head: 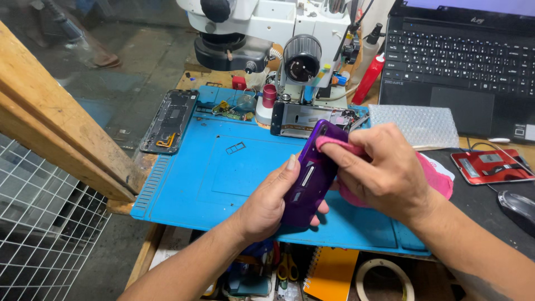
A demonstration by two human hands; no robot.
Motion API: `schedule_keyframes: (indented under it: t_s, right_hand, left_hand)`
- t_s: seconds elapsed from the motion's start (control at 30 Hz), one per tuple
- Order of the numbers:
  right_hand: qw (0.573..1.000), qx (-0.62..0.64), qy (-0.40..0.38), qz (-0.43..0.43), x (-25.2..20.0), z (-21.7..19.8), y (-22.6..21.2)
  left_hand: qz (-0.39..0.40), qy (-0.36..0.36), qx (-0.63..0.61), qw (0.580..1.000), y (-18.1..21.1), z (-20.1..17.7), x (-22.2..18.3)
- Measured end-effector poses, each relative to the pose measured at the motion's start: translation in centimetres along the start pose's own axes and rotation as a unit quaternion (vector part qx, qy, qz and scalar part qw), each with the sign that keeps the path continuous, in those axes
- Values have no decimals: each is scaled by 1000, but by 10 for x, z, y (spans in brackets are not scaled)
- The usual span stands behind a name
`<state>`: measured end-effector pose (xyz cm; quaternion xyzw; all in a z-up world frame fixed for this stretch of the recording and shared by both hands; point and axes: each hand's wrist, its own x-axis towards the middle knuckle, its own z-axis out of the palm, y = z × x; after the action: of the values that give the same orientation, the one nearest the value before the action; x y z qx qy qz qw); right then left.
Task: The person disassembles a mobile phone casing, removes a broken screen housing, cleans the interior frame components, and handles a new replacement screen module before preparing it for installation.
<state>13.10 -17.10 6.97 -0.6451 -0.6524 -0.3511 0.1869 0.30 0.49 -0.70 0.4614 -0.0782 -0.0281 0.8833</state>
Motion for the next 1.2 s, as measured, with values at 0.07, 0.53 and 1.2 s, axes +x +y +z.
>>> schedule_keyframes:
  t_s: [0.07,0.53,1.2]
  right_hand:
    - [1000,-17,-5,-12,0,-3,2]
    - [1000,-3,18,-21,-1,4,-2]
    - [999,-21,16,-39,5,6,2]
  left_hand:
    - [-3,-6,5,1000,0,-1,0]
    - [-10,0,-10,1000,-2,-2,0]
    - [-9,2,-32,999,-11,-11,3]
